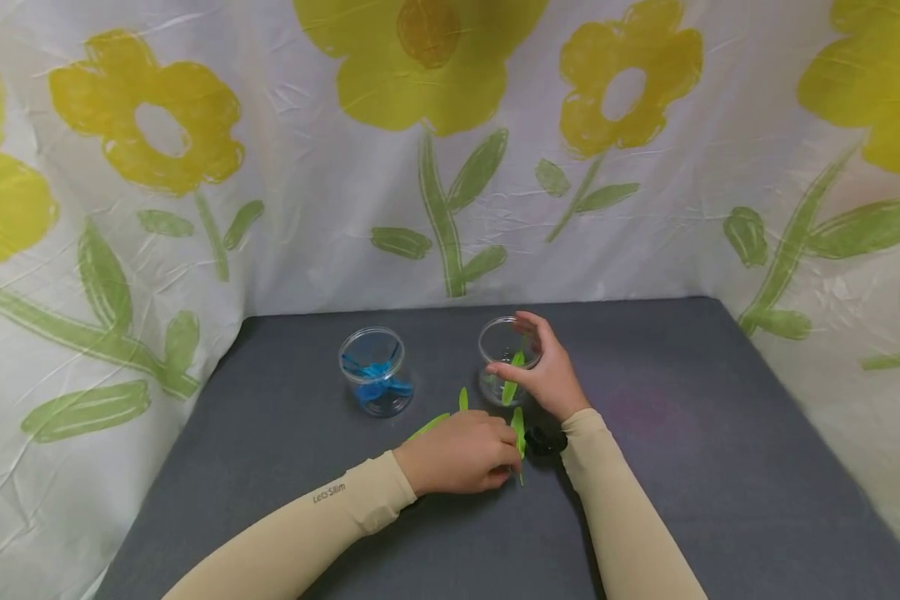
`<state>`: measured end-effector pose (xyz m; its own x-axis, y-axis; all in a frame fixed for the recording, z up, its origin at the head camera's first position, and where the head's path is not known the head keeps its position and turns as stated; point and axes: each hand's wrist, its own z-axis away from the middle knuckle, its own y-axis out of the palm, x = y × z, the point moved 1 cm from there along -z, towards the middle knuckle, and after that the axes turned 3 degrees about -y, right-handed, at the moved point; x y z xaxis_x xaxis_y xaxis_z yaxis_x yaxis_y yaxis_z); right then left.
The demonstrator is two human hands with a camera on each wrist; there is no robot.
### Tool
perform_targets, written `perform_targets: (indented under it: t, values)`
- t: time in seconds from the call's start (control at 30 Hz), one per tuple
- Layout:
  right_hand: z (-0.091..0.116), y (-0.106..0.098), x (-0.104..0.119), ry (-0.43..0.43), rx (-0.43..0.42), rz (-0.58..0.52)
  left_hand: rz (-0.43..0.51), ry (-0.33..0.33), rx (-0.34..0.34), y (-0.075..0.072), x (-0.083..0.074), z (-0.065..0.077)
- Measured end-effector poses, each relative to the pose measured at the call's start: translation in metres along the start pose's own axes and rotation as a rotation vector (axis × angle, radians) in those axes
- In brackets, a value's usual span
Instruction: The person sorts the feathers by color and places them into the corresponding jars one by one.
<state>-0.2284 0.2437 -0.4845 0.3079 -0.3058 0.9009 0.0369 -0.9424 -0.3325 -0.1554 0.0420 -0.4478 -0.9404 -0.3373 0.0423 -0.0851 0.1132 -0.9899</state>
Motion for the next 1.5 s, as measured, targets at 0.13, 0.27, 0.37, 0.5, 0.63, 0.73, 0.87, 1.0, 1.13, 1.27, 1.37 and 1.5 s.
perform_targets:
  t: [0.13, 0.27, 0.37, 0.5, 0.63, 0.73, 0.87, 1.0, 1.13, 1.27, 1.37, 1.5]
  values:
    - [0.000, 0.001, 0.000, 0.002, -0.004, 0.006, -0.120, 0.040, 0.000, 0.009, -0.012, -0.005]
    - [0.002, 0.001, 0.000, 0.005, -0.003, 0.013, -0.219, 0.060, -0.012, 0.014, -0.021, -0.011]
    - [0.002, 0.001, -0.001, 0.006, -0.003, 0.016, -0.298, 0.083, 0.002, 0.015, -0.026, -0.016]
    - [0.001, 0.000, -0.001, 0.002, -0.007, 0.019, -0.392, 0.125, 0.028, 0.017, -0.029, -0.021]
    - [0.000, 0.000, 0.000, -0.008, -0.001, 0.014, -0.433, 0.143, 0.025, 0.017, -0.032, -0.021]
    - [-0.001, 0.001, 0.000, -0.013, 0.008, 0.008, -0.451, 0.141, 0.019, 0.017, -0.032, -0.021]
    - [-0.001, 0.000, -0.001, -0.013, 0.011, 0.005, -0.465, 0.137, 0.013, 0.018, -0.033, -0.021]
    - [0.001, 0.000, -0.003, -0.008, 0.008, 0.009, -0.473, 0.156, 0.015, 0.019, -0.034, -0.021]
    - [0.001, 0.000, -0.002, -0.005, 0.007, 0.017, -0.472, 0.168, 0.018, 0.021, -0.035, -0.019]
    - [0.001, -0.001, -0.003, -0.010, -0.001, 0.017, -0.432, 0.160, 0.009, 0.021, -0.034, -0.017]
    - [0.000, 0.000, -0.003, -0.010, 0.002, 0.016, -0.355, 0.134, -0.017, 0.019, -0.032, -0.015]
    - [0.000, 0.000, -0.002, -0.004, 0.000, 0.009, -0.173, 0.072, -0.082, 0.008, -0.022, -0.013]
